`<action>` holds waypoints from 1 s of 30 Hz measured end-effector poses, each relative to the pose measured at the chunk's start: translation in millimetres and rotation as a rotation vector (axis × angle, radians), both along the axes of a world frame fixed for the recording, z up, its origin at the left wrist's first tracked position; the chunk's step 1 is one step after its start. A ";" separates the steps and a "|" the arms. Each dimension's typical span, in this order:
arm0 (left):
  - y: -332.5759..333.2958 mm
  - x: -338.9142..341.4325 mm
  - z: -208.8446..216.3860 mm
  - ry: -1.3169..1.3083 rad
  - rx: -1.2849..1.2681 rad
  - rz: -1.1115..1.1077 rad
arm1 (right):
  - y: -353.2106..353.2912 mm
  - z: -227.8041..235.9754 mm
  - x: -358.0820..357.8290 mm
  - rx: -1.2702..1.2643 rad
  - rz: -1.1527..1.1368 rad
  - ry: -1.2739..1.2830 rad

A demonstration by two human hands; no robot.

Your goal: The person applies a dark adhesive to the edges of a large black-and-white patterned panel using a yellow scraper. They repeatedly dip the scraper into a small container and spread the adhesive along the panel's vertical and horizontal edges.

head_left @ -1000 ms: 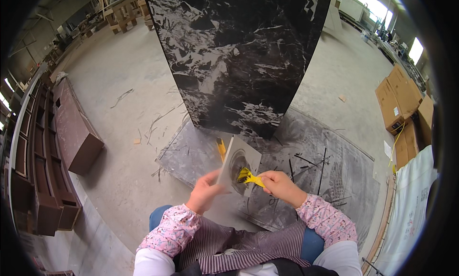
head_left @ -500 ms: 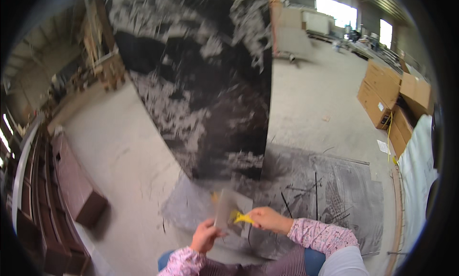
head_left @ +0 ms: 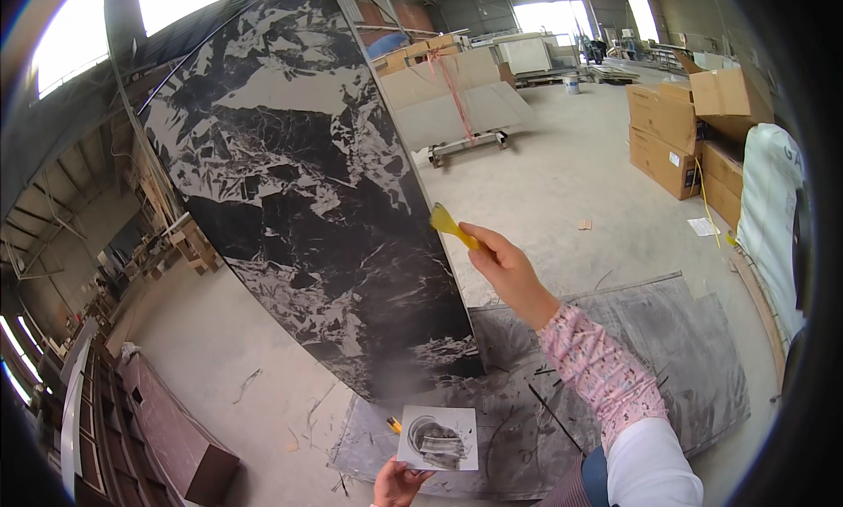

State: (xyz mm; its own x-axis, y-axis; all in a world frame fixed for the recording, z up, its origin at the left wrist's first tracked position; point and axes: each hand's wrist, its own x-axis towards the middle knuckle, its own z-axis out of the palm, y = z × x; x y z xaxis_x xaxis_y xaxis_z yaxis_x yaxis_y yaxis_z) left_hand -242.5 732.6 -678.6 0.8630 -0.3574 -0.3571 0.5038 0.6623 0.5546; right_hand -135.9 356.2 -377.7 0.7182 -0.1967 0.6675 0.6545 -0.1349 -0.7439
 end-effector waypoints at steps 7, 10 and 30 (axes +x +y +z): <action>-8.8 -3.2 10.2 0.036 0.065 -0.011 | 1.1 -8.1 25.8 -0.042 -0.005 -0.058; -9.0 -3.4 6.9 0.051 0.059 -0.002 | 5.2 -12.3 27.6 -0.024 -0.011 -0.070; -25.4 -9.7 59.4 0.048 0.026 -0.054 | -34.1 -100.7 15.9 -0.300 -0.273 0.075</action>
